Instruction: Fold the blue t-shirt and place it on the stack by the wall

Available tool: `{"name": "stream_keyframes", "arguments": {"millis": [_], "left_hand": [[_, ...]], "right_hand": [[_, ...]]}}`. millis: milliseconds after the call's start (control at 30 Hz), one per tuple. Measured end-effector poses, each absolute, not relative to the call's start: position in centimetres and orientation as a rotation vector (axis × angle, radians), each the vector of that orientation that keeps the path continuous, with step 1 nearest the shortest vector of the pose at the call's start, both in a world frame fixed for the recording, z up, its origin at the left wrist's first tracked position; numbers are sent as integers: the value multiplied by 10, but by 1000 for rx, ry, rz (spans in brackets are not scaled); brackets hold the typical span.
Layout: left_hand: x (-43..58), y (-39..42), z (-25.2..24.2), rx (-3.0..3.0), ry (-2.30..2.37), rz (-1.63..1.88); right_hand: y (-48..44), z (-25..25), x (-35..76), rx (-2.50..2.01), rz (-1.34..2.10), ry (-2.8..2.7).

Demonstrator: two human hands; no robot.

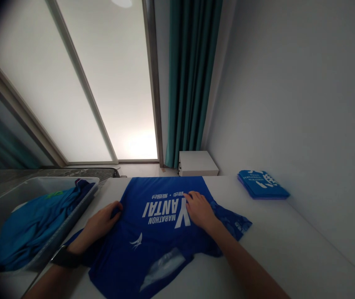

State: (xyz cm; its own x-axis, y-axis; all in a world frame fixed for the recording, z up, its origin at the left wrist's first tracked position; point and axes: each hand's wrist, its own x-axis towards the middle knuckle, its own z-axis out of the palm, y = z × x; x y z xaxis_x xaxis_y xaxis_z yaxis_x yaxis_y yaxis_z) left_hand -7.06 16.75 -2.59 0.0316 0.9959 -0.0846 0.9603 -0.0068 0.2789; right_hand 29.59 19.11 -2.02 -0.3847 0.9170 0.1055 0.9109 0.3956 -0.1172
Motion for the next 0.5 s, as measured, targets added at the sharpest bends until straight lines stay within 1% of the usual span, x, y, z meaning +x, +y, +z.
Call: {"name": "stream_keyframes", "arguments": {"millis": [167,500], "left_hand": [[-71,167,-33,2052,2003,247],[-66,165,-30,1990,2006,301]], "right_hand": [[199,-27,227,-1402,270,-2556],[216,-34,139,-1207,325,-2675]]}}
